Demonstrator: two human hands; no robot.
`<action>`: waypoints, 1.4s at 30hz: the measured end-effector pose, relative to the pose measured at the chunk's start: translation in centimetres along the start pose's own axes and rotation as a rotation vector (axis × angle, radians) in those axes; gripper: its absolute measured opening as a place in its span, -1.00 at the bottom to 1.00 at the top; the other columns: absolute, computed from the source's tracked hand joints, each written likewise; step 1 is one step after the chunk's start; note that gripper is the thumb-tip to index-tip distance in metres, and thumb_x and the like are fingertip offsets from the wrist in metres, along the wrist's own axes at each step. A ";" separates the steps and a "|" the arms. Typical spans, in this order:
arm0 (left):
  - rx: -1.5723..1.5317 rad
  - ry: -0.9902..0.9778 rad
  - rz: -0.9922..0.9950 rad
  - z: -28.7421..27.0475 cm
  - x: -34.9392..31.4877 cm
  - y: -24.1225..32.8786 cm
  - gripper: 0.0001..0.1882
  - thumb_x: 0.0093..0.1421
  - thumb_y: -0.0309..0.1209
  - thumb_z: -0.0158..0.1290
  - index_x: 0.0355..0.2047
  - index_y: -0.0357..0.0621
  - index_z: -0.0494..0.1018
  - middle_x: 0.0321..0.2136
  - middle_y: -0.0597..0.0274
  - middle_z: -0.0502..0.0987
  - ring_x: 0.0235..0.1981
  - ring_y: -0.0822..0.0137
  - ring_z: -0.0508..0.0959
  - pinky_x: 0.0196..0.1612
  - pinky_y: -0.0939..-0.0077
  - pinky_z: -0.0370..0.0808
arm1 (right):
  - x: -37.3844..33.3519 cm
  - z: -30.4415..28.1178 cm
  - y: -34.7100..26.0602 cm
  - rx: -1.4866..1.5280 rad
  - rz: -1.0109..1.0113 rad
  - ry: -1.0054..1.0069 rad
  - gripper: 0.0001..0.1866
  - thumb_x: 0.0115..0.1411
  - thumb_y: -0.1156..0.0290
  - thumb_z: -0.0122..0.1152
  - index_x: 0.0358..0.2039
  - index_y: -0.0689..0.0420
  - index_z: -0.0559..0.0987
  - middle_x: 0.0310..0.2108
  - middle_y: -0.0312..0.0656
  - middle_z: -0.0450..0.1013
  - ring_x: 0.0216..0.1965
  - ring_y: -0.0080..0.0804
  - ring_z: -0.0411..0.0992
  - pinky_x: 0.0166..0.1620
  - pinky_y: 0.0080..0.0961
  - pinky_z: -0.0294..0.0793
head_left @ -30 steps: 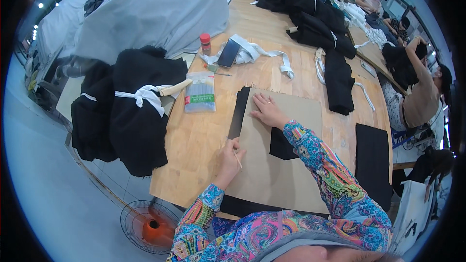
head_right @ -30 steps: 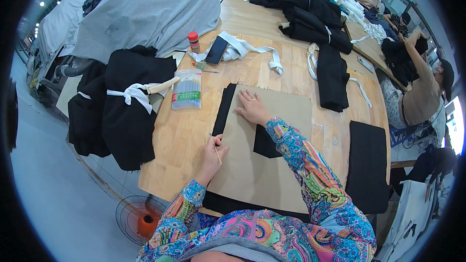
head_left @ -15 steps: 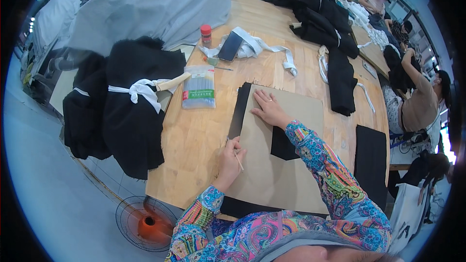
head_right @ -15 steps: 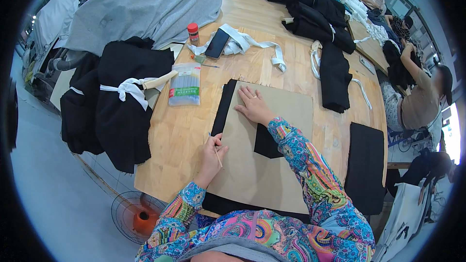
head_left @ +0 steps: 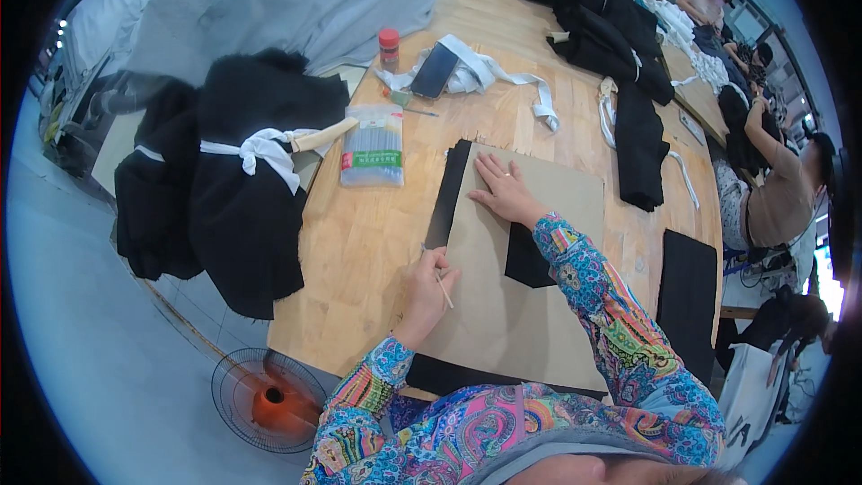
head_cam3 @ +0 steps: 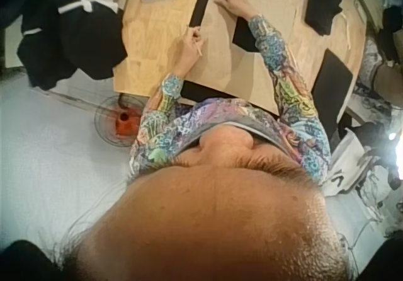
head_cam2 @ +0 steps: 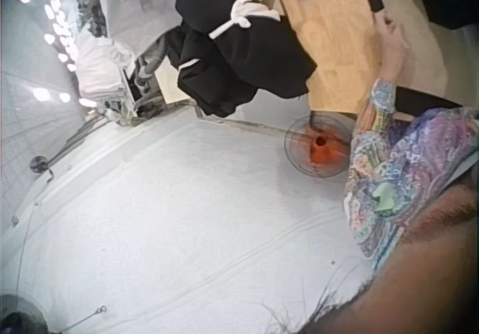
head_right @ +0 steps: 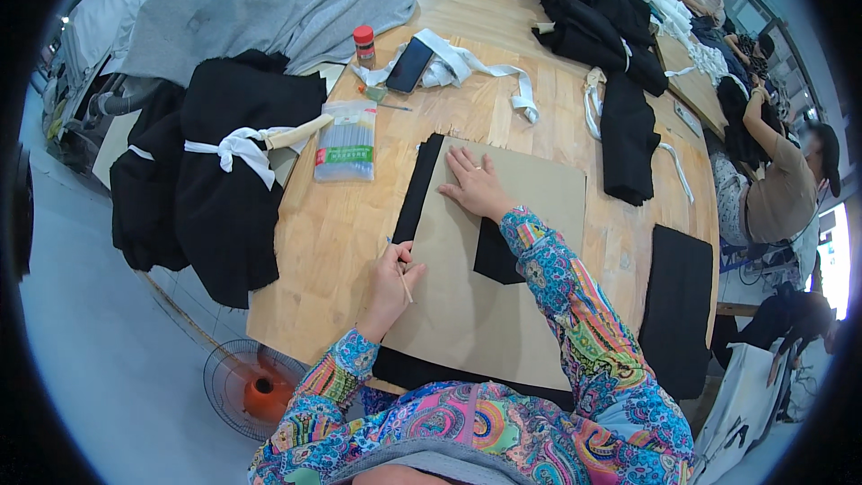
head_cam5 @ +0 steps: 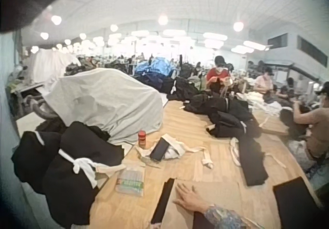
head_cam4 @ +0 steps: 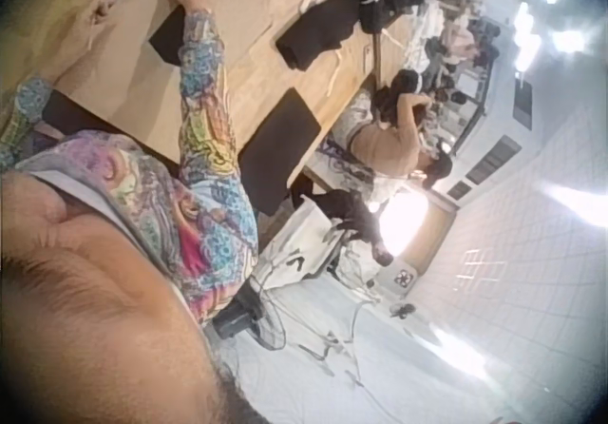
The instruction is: The person uses a cardboard template to mark a pattern onto a stack of black fabric. They place the template on the fabric, trace the outline with a white marking tool, and then remove the template to reveal the marked shape.
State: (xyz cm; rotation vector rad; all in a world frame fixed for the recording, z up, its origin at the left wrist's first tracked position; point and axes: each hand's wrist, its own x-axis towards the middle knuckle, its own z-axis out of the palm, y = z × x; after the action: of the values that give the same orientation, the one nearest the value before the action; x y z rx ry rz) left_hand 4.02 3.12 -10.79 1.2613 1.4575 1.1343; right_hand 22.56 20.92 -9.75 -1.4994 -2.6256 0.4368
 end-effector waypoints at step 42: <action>0.296 -0.001 -0.164 -6.0 -9.5 2.0 -0.82 0.06 -0.48 0.16 -0.49 -0.21 0.35 -0.70 0.18 0.34 -0.65 0.31 0.37 -0.56 0.43 0.30 | 0.0 -1.1 0.3 0.037 0.045 -0.122 0.33 -0.33 -0.38 0.32 0.30 0.20 0.00 0.36 -0.05 -0.17 0.38 -0.14 -0.27 0.28 0.17 -0.37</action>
State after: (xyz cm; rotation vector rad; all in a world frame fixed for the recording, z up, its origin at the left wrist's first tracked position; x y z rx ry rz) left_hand -0.52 -6.72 -7.19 1.3112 1.7404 0.8311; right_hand 23.03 21.26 -8.76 -1.5716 -2.6621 0.5956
